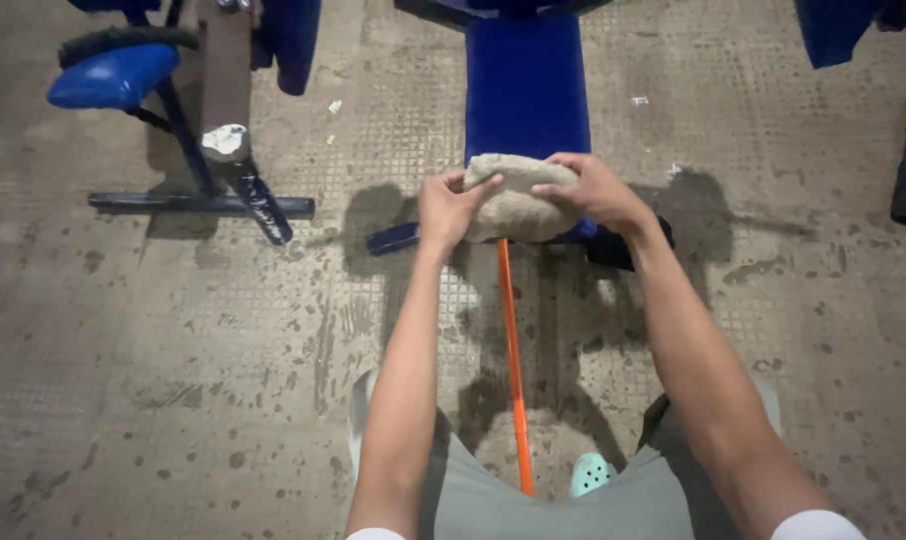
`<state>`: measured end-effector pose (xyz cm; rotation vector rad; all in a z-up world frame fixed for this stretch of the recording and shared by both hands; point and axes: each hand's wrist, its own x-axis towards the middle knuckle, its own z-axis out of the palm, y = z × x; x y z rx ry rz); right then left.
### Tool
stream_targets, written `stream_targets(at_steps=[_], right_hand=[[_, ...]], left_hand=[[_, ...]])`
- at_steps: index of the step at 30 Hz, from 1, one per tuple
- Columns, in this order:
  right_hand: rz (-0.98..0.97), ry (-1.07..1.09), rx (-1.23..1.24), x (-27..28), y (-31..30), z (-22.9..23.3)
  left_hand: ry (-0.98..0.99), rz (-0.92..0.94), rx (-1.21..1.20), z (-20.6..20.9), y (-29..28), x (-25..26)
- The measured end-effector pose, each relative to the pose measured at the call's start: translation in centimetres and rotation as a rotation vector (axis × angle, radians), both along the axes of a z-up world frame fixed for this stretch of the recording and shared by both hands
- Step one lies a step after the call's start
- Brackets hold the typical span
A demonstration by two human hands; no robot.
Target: Wipe down gym machines and weight plates with a cloth.
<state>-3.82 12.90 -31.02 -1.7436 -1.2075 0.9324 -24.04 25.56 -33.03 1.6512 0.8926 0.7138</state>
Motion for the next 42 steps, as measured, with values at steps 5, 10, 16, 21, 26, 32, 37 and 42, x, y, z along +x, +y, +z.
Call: stream_targets(at_steps=[5, 10, 16, 21, 26, 32, 37, 42], right_hand=[[-0.253, -0.336, 0.221, 1.5, 2.5, -3.5], [-0.363, -0.809, 0.463, 0.0, 3.3, -7.9], [-0.142, -1.064, 0.321, -4.6, 3.2, -6.8], [-0.193, -1.056, 0.203, -3.0, 5.5, -8.4], [-0.249, -1.109, 0.161, 0.3, 11.6, -8.9], [-0.113, -0.943, -0.109, -1.9, 11.2, -12.7], [-0.129, -1.166, 0.36, -7.5, 7.9, -8.5], [-0.195, -1.092, 0.202, -7.2, 11.7, -9.7]], left_hand=[[0.21, 0.224, 0.225, -1.8, 0.2, 2.1], [0.179, 0.318, 0.583, -8.5, 1.0, 4.1], [0.116, 0.118, 0.484, -11.9, -1.3, 2.8], [-0.092, 0.082, 0.249, -14.0, -1.9, 1.2], [-0.276, 0.023, -0.018, -13.4, -0.6, 0.8], [-0.617, -0.023, -0.529, -12.3, 0.6, -0.2], [-0.667, 0.028, -0.511, -16.4, 1.9, 2.2], [-0.67, 0.179, -0.478, -18.4, 1.0, 3.7]])
